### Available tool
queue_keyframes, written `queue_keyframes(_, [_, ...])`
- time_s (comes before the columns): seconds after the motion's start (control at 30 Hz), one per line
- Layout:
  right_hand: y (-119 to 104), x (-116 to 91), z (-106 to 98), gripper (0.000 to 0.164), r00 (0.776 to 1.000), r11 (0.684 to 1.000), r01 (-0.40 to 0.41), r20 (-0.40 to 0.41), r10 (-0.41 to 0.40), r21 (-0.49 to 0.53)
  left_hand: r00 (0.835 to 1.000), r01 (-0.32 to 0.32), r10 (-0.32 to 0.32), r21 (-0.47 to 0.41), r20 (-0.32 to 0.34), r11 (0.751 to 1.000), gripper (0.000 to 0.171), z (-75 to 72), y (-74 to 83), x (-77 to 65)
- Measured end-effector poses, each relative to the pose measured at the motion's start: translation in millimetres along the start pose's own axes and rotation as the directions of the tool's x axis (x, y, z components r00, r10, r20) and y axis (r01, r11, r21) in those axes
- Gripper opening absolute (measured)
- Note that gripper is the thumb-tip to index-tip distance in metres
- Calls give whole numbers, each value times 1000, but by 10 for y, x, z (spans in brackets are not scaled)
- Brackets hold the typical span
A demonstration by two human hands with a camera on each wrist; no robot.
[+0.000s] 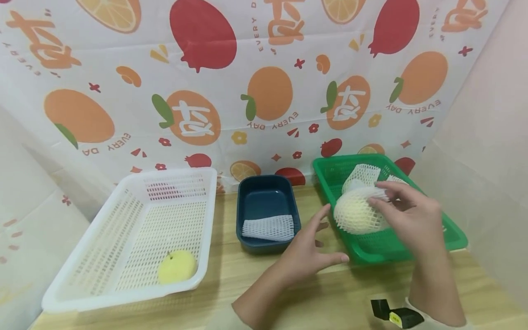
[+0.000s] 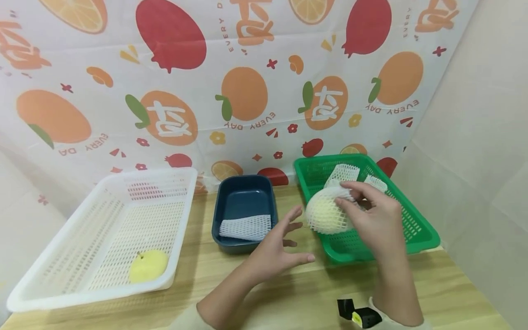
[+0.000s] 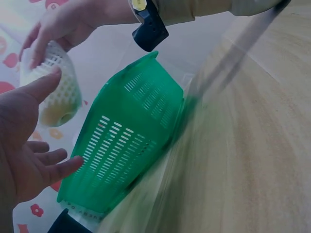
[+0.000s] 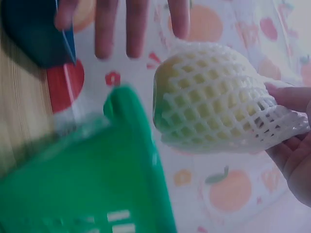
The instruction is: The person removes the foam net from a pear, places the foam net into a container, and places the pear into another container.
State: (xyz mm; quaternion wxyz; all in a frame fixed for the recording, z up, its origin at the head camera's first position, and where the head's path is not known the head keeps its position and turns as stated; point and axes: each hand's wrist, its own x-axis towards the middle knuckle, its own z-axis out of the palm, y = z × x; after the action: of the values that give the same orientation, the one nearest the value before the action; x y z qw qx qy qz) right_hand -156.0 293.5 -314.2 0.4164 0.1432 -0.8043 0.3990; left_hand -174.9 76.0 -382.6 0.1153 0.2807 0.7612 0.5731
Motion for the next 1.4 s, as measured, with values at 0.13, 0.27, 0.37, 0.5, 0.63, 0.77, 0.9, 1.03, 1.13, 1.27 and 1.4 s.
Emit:
queue_keyframes(0.13, [-154, -13, 114, 40, 997, 999, 18, 70, -21, 39, 998, -45, 42, -76, -51, 996, 101, -37, 31, 1])
queue_keyframes(0.27, [-223, -77, 222, 39, 988, 996, 4, 152, -18, 90, 997, -38, 30, -112, -71, 993, 99, -70, 24, -34])
queue_keyframes(0.37, [-268, -101, 286, 39, 982, 991, -9, 189, -17, 137, 996, -33, 24, -105, -85, 994, 97, -107, 23, -61])
queue_keyframes(0.5, [-318, -106, 359, 37, 969, 982, -30, 247, -17, 184, 996, -50, 42, -104, -77, 993, 96, -167, 25, -88])
queue_keyframes(0.63, [-374, -149, 429, 32, 917, 976, -130, 395, 52, 174, 1000, -7, 4, -141, -22, 990, 92, -246, -33, -205])
queue_keyframes(0.77, [-436, -179, 488, 32, 813, 965, -231, 570, 122, 123, 998, 65, -63, -111, 22, 992, 92, -363, -104, -404])
queue_keyframes(0.9, [-478, -152, 542, 41, 679, 952, -288, 724, 124, 107, 996, 92, -92, -58, 14, 994, 91, -491, -138, -590])
queue_keyframes(1.03, [-497, -134, 593, 55, 532, 944, -322, 838, 123, 66, 991, 132, -132, -37, 11, 991, 90, -597, -174, -752])
queue_keyframes(1.13, [-485, -153, 645, 60, 461, 950, -311, 879, 117, 37, 987, 158, -158, -25, 6, 987, 91, -668, -208, -846])
queue_keyframes(1.27, [-436, -222, 728, 56, 405, 950, -308, 910, 91, 42, 988, 152, -152, -10, 12, 988, 88, -731, -260, -909])
queue_keyframes(1.4, [-360, -364, 782, 39, 350, 918, -393, 932, 93, 55, 988, 141, -141, 8, 64, 990, 84, -733, -299, -917])
